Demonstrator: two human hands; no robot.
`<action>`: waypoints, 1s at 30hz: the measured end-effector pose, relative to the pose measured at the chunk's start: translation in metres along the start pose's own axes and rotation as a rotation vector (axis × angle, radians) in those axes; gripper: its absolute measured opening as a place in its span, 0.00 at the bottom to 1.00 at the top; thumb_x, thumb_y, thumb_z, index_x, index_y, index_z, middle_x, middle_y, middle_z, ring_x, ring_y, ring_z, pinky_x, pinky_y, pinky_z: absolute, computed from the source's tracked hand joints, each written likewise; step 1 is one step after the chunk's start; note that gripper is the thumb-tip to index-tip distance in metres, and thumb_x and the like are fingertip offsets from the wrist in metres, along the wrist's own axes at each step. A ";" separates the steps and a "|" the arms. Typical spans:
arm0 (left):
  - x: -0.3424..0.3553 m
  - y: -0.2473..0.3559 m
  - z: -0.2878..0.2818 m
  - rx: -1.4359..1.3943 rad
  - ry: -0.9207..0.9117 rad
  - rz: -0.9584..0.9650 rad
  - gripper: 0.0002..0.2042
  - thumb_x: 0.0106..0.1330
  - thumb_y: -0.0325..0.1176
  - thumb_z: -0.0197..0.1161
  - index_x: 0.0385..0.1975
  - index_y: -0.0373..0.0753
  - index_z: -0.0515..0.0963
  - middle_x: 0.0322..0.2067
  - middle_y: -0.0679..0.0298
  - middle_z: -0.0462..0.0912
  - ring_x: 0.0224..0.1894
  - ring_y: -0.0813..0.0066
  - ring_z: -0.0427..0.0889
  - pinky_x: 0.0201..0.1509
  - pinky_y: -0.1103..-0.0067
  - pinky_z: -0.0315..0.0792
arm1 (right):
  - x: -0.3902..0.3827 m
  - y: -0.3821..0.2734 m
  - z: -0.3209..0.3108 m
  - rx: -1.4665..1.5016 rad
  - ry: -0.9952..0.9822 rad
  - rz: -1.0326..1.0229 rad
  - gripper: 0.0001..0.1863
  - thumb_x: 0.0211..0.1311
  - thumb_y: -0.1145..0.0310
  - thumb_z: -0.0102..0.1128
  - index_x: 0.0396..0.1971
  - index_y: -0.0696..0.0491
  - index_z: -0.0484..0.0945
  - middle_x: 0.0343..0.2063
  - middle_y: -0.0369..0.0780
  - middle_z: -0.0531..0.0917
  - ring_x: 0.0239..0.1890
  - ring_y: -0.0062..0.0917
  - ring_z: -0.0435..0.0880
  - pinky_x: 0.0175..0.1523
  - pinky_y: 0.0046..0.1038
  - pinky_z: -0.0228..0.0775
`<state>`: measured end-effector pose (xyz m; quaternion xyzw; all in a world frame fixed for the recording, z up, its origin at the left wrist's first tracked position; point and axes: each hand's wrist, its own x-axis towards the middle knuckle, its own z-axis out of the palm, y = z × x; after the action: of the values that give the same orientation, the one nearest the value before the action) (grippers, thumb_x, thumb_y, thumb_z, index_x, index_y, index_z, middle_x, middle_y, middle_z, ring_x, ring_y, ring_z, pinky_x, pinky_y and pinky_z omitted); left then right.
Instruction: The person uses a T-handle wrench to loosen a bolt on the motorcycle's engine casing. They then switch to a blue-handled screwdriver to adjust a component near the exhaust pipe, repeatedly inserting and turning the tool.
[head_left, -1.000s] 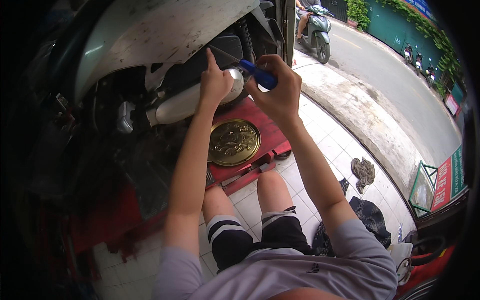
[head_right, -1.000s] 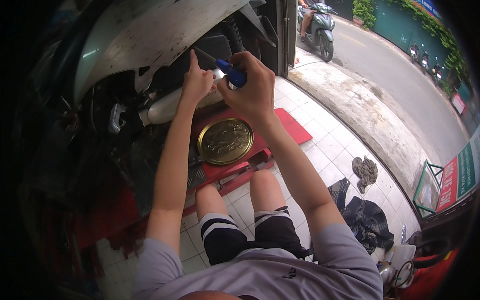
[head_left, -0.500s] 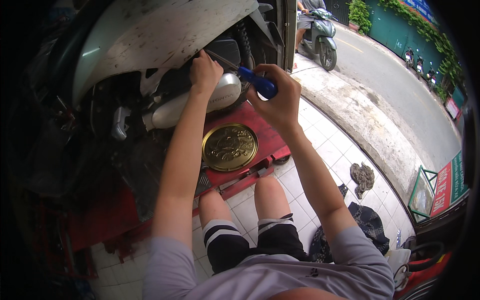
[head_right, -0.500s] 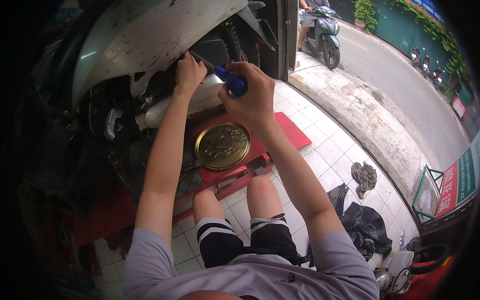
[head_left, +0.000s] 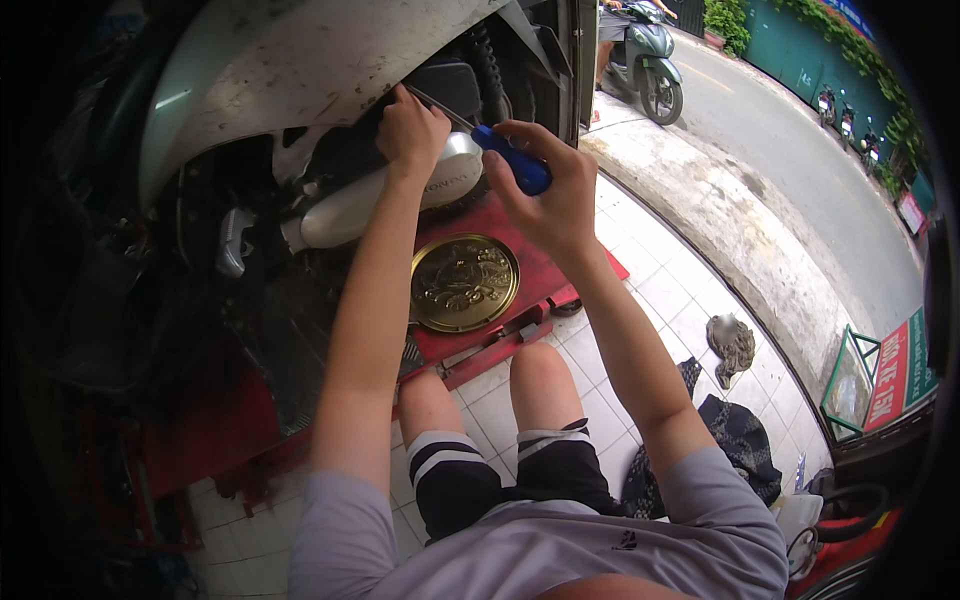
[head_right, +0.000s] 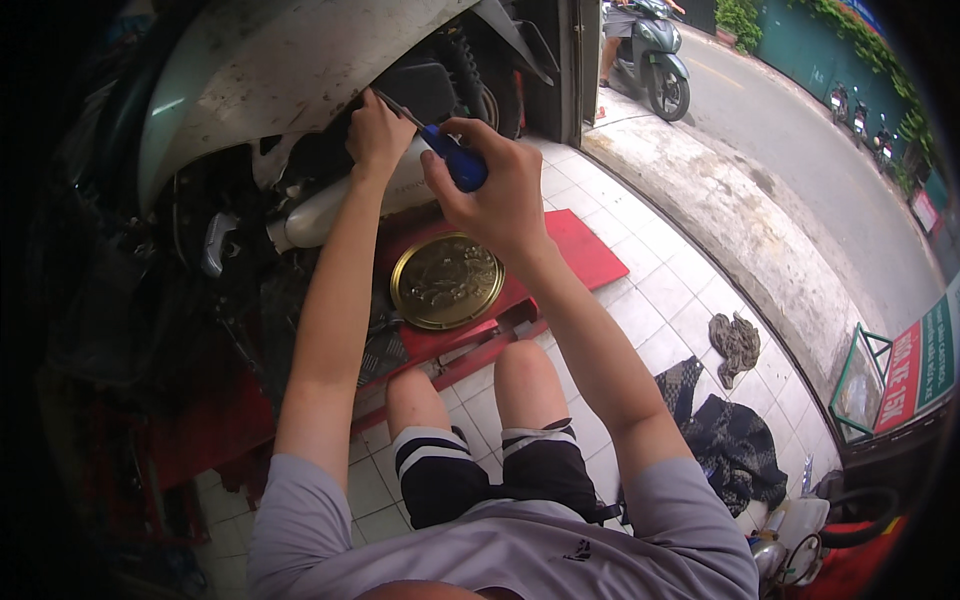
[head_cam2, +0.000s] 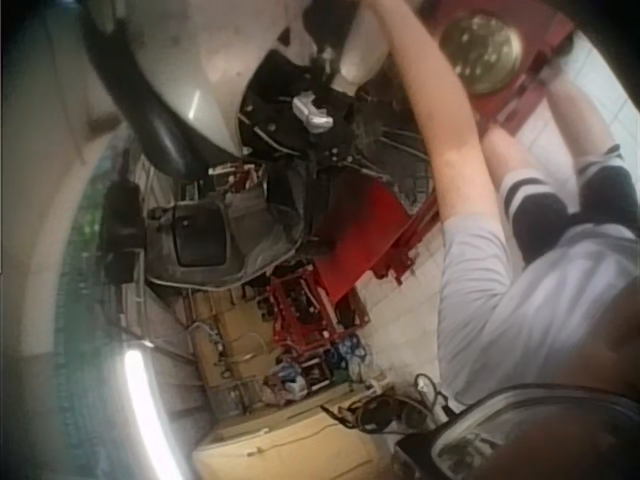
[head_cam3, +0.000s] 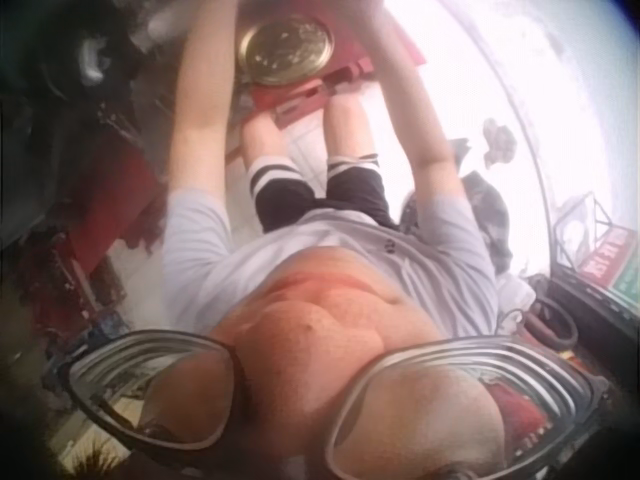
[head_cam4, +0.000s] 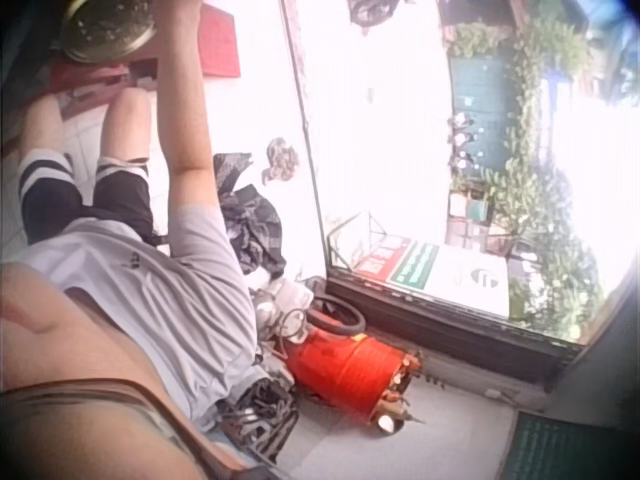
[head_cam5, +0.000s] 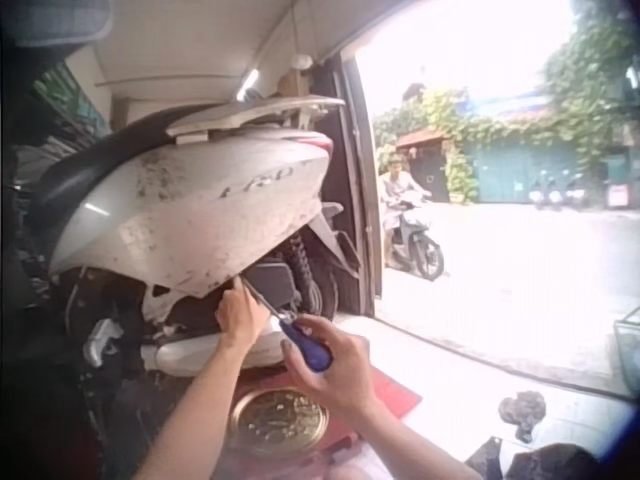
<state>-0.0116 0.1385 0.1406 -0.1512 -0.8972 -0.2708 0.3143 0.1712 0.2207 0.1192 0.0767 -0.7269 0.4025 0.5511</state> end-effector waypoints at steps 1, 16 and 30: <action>0.001 -0.001 0.000 0.016 -0.008 0.008 0.23 0.59 0.37 0.62 0.51 0.35 0.67 0.38 0.44 0.83 0.41 0.46 0.84 0.45 0.60 0.80 | 0.000 -0.005 -0.003 0.011 -0.069 0.141 0.13 0.48 0.70 0.65 0.35 0.58 0.81 0.24 0.46 0.83 0.25 0.37 0.84 0.35 0.29 0.76; 0.007 -0.010 0.010 0.015 0.026 0.026 0.19 0.60 0.38 0.59 0.48 0.35 0.68 0.18 0.60 0.83 0.26 0.63 0.87 0.42 0.70 0.80 | 0.004 -0.004 -0.007 -0.133 0.005 -0.012 0.14 0.49 0.67 0.67 0.34 0.57 0.78 0.22 0.45 0.81 0.24 0.35 0.84 0.32 0.30 0.74; 0.000 -0.002 0.004 -0.006 -0.001 -0.004 0.25 0.58 0.41 0.62 0.52 0.36 0.67 0.33 0.46 0.84 0.40 0.47 0.84 0.48 0.61 0.79 | 0.009 0.001 -0.001 -0.149 0.157 -0.161 0.14 0.51 0.68 0.66 0.38 0.54 0.77 0.13 0.39 0.76 0.14 0.30 0.76 0.25 0.29 0.69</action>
<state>-0.0143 0.1391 0.1376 -0.1504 -0.8969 -0.2742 0.3126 0.1683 0.2252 0.1261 0.0618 -0.7007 0.3068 0.6411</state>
